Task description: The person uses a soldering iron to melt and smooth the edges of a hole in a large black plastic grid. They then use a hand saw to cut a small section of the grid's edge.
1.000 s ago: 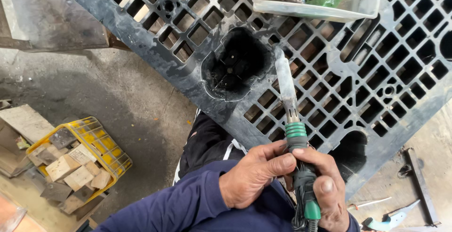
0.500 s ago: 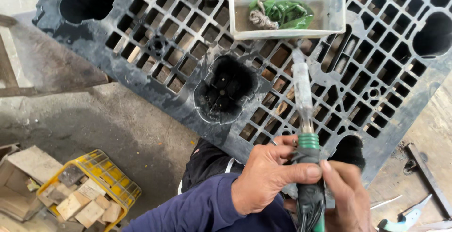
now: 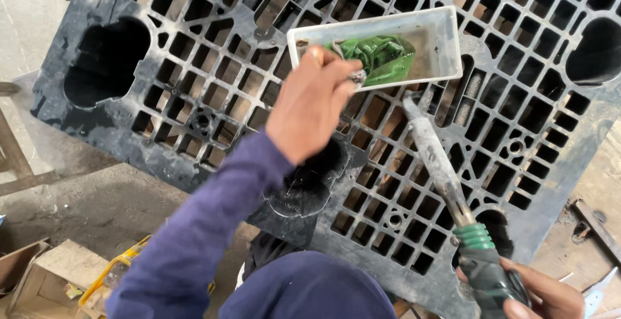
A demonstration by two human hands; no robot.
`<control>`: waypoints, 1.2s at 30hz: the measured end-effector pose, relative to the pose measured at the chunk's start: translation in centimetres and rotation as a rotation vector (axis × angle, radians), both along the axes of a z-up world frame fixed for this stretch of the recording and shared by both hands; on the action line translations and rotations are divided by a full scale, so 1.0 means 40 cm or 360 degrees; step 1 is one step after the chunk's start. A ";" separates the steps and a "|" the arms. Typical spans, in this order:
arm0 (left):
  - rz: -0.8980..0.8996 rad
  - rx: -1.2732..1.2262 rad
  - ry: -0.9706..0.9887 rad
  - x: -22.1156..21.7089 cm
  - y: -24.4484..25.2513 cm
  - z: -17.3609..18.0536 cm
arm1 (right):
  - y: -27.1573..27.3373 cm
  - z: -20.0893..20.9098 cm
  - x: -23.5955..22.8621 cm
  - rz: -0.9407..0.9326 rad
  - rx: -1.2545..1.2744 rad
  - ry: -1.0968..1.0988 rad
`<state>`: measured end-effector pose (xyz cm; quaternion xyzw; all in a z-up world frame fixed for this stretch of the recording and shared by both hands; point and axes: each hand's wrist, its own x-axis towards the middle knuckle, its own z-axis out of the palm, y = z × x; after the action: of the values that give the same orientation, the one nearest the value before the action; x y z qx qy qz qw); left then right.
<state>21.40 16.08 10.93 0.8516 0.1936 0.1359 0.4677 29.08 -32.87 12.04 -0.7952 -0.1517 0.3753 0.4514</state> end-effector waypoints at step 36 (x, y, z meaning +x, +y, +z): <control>-0.0089 0.0544 0.0056 0.128 0.051 -0.128 | 0.477 0.148 -0.163 0.0022 0.0523 -0.0411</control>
<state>26.52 18.14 5.80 0.9261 0.1521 0.1389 0.3162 22.58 -13.81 17.96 -0.7514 -0.2729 0.2434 0.5492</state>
